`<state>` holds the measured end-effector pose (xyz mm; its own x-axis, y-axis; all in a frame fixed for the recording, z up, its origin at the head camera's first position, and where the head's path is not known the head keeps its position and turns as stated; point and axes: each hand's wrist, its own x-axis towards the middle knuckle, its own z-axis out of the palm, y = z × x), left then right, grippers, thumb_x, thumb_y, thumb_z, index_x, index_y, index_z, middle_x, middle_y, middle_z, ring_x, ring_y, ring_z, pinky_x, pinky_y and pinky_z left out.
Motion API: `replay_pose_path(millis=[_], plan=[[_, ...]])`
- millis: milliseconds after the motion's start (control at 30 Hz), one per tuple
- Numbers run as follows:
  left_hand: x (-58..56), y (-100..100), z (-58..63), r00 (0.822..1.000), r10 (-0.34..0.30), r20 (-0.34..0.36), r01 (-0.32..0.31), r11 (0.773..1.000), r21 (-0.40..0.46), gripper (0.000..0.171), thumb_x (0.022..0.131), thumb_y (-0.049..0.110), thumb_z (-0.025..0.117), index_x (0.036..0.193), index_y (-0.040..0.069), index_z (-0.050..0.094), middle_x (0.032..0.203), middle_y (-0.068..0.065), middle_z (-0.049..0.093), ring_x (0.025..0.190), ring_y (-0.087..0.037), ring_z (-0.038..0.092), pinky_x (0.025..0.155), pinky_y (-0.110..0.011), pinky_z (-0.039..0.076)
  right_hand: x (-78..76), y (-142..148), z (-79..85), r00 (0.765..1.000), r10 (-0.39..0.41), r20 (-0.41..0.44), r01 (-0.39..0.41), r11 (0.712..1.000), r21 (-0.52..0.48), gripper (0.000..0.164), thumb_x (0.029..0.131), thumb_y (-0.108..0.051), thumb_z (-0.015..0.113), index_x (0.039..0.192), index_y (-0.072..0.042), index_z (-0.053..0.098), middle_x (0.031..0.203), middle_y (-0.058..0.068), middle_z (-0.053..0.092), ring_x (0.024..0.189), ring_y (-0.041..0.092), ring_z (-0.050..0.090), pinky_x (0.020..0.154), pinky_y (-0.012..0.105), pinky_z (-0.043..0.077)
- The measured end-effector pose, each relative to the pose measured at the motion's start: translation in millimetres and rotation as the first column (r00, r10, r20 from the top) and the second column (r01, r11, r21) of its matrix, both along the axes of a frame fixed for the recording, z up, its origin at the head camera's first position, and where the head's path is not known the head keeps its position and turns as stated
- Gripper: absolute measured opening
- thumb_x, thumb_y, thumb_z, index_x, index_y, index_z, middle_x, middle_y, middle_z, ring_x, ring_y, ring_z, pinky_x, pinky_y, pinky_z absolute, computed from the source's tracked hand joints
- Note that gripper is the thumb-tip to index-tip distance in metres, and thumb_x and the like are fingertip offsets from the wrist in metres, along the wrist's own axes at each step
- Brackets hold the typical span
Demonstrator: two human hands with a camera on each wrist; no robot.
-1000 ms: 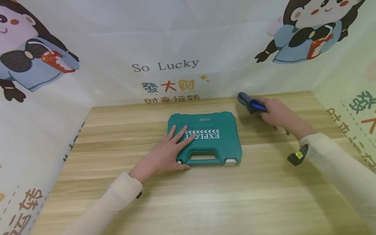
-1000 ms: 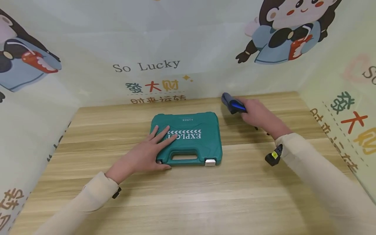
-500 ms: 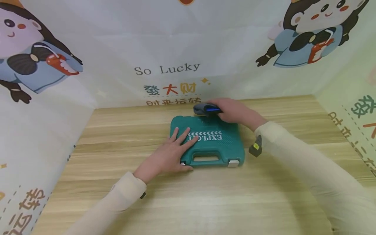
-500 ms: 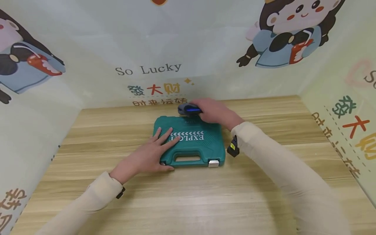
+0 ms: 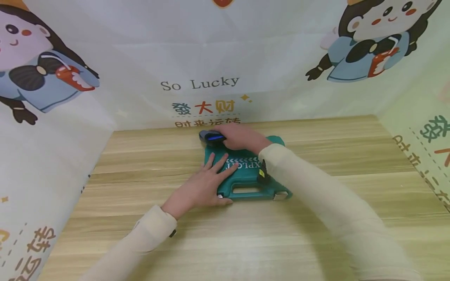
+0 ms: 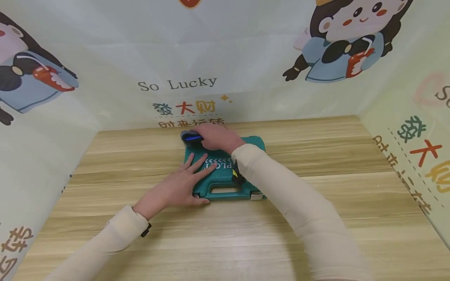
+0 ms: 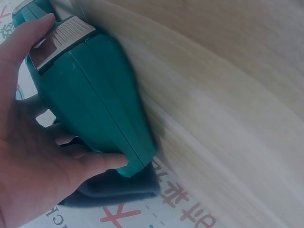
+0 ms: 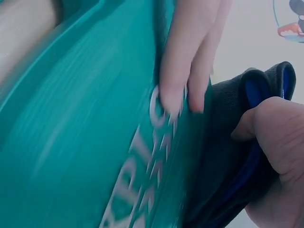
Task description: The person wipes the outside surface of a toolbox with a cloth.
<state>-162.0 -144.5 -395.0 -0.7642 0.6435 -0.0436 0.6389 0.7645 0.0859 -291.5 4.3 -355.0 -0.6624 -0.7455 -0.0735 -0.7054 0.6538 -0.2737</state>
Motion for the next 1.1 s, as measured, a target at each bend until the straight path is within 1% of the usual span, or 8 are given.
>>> replay_pose_path(millis=[133, 233, 433, 633, 800, 933, 1100], plan=[[0.2, -0.4, -0.4, 1.0, -0.012, -0.004, 0.012, 1.0, -0.004, 0.095, 0.075, 0.067, 0.06, 0.148, 0.023, 0.018, 0.151, -0.018, 0.01, 0.13, -0.051, 0.005, 0.099, -0.057, 0.023, -0.7, -12.3, -4.7, 0.999, 0.018, 0.029, -0.019, 0.999, 0.049, 0.045, 0.092, -0.011, 0.05, 0.136, -0.017, 0.044, 0.129, 0.003, 0.05, 0.112, 0.018, 0.047, 0.093, 0.035, 0.037], [0.2, -0.2, -0.6, 1.0, -0.017, -0.013, 0.017, 1.0, -0.005, 0.096, 0.074, 0.068, 0.06, 0.148, 0.022, 0.02, 0.15, -0.02, 0.011, 0.129, -0.051, 0.007, 0.101, -0.055, 0.021, -1.1, -13.3, -6.6, 0.999, 0.006, 0.035, -0.009, 0.997, 0.083, 0.045, 0.092, -0.01, 0.051, 0.135, -0.018, 0.044, 0.128, 0.002, 0.051, 0.112, 0.018, 0.048, 0.092, 0.035, 0.038], [0.6, -0.1, -0.9, 1.0, 0.013, 0.004, -0.013, 1.0, -0.015, 0.098, 0.071, 0.07, 0.061, 0.148, 0.023, 0.02, 0.15, -0.02, 0.011, 0.127, -0.054, 0.011, 0.097, -0.053, 0.029, -4.5, -2.5, -10.5, 0.999, -0.013, 0.036, 0.009, 0.994, 0.111, 0.043, 0.091, -0.01, 0.052, 0.133, -0.016, 0.046, 0.124, 0.004, 0.053, 0.108, 0.019, 0.05, 0.091, 0.036, 0.039], [-0.1, -0.1, -1.6, 1.0, 0.023, 0.017, -0.023, 1.0, -0.02, 0.099, 0.071, 0.07, 0.061, 0.148, 0.024, 0.019, 0.15, -0.019, 0.01, 0.128, -0.052, 0.01, 0.094, -0.052, 0.034, -9.7, 9.2, -15.6, 0.999, -0.012, 0.033, 0.008, 0.994, 0.11, 0.038, 0.091, -0.011, 0.054, 0.128, -0.015, 0.05, 0.116, 0.004, 0.057, 0.101, 0.019, 0.052, 0.089, 0.035, 0.04], [-1.6, 0.8, -0.1, 0.999, 0.028, 0.024, -0.028, 1.0, -0.014, 0.099, 0.07, 0.07, 0.061, 0.148, 0.025, 0.019, 0.151, -0.018, 0.01, 0.128, -0.052, 0.009, 0.09, -0.052, 0.039, -11.5, 14.0, -13.0, 1.0, -0.004, 0.022, 0.001, 0.993, 0.119, 0.037, 0.091, -0.011, 0.053, 0.128, -0.015, 0.051, 0.116, 0.006, 0.057, 0.103, 0.021, 0.052, 0.09, 0.037, 0.04], [-2.3, 1.0, 1.3, 0.999, 0.03, 0.023, -0.03, 0.999, -0.019, 0.1, 0.07, 0.071, 0.061, 0.148, 0.025, 0.019, 0.15, -0.018, 0.01, 0.128, -0.052, 0.009, 0.09, -0.051, 0.039, -12.3, 16.6, -9.6, 1.0, 0.006, 0.011, -0.007, 0.991, 0.135, 0.037, 0.091, -0.011, 0.053, 0.127, -0.015, 0.052, 0.116, 0.005, 0.057, 0.102, 0.02, 0.052, 0.09, 0.037, 0.04], [-2.0, 0.9, 3.0, 0.999, 0.033, 0.018, -0.033, 0.999, -0.012, 0.1, 0.07, 0.07, 0.061, 0.148, 0.025, 0.019, 0.15, -0.018, 0.011, 0.128, -0.052, 0.009, 0.091, -0.051, 0.038, -14.3, 22.2, -7.7, 1.0, -0.007, 0.016, 0.004, 0.99, 0.14, 0.034, 0.09, -0.011, 0.055, 0.125, -0.015, 0.054, 0.113, 0.004, 0.058, 0.098, 0.019, 0.052, 0.089, 0.036, 0.04]])
